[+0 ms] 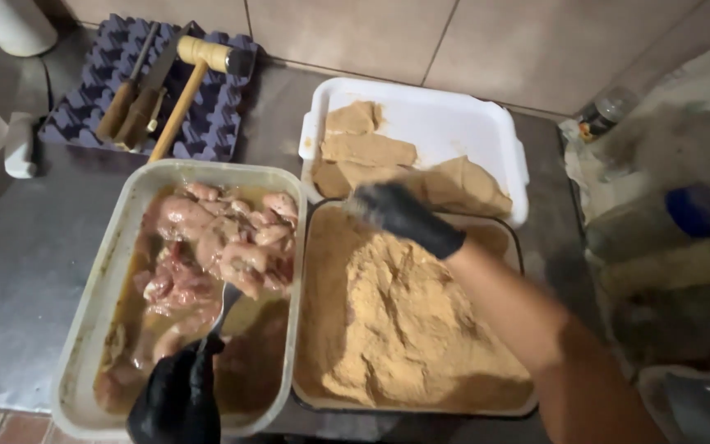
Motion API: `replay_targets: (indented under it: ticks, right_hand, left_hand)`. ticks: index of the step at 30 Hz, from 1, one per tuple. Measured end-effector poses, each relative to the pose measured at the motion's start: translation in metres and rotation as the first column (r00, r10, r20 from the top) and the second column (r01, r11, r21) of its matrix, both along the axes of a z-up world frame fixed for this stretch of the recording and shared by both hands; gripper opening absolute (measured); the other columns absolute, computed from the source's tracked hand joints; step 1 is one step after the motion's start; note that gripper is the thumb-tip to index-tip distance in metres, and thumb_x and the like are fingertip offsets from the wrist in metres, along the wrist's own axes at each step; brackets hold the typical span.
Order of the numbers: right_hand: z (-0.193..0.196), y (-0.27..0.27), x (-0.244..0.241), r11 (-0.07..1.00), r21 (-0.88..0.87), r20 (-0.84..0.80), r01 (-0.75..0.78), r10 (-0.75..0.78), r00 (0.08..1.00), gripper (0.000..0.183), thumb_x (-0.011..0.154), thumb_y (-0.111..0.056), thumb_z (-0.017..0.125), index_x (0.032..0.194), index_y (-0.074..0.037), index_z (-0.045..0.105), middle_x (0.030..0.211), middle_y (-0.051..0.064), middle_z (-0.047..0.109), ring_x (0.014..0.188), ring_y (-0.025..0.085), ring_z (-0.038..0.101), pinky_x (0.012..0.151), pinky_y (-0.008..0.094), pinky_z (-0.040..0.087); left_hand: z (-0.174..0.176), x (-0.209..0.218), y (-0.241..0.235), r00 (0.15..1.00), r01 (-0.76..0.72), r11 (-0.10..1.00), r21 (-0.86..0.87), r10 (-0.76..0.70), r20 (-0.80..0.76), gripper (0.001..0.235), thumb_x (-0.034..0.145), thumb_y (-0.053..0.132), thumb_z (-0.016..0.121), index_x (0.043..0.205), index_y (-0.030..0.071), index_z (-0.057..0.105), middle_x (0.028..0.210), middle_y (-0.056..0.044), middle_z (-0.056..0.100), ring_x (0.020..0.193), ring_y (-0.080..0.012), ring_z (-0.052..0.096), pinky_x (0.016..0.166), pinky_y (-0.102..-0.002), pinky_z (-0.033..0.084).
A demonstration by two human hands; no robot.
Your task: Breading marinated chicken fillets by coating them in breadcrumbs and placing them in a tray.
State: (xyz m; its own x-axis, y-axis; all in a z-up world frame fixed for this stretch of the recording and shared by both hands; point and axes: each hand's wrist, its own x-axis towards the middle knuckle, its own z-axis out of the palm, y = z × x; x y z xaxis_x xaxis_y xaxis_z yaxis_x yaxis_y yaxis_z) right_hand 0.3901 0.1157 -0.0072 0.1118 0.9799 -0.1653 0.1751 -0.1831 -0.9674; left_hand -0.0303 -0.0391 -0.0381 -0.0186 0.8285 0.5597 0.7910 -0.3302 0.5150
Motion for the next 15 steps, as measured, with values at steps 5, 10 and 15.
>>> replay_targets:
  ticks: [5, 10, 15]
  right_hand:
    - [-0.012, -0.073, -0.016, 0.881, -0.042, 0.753, -0.471, 0.338, 0.564, 0.070, 0.080, -0.050, 0.083, 0.128, -0.003, 0.063, 0.131, 0.018, 0.065, 0.116, 0.033, 0.065, 0.100, 0.043, 0.050]
    - [0.030, -0.103, -0.026, 0.805, -0.473, 0.387, -0.358, 0.555, 0.737, 0.072, 0.077, -0.033, 0.084, 0.141, -0.014, 0.058, 0.142, 0.004, 0.063, 0.123, 0.016, 0.063, 0.094, 0.028, 0.053]
    - [-0.011, -0.118, -0.001, 0.916, -0.255, 0.456, -0.311, 0.397, 0.796, 0.061, 0.076, -0.022, 0.089, 0.130, -0.009, 0.063, 0.130, 0.003, 0.069, 0.118, 0.015, 0.065, 0.096, 0.030, 0.053]
  left_hand:
    - [0.061, 0.037, 0.031, 0.990, 0.135, 0.987, 0.088, -0.138, 0.034, 0.013, 0.108, 0.010, 0.067, 0.106, 0.011, 0.080, 0.106, -0.004, 0.077, 0.089, -0.0228, 0.073, 0.081, -0.036, 0.053]
    - [0.061, 0.032, 0.030, 0.981, 0.177, 0.983, 0.053, -0.181, 0.072, 0.015, 0.108, 0.015, 0.068, 0.098, 0.011, 0.078, 0.095, -0.005, 0.075, 0.080, -0.0231, 0.070, 0.074, -0.037, 0.051]
    - [0.061, 0.031, 0.027, 0.978, 0.174, 0.984, 0.051, -0.178, 0.110, 0.022, 0.109, 0.021, 0.066, 0.093, 0.012, 0.078, 0.093, -0.003, 0.076, 0.079, -0.0215, 0.070, 0.069, -0.035, 0.050]
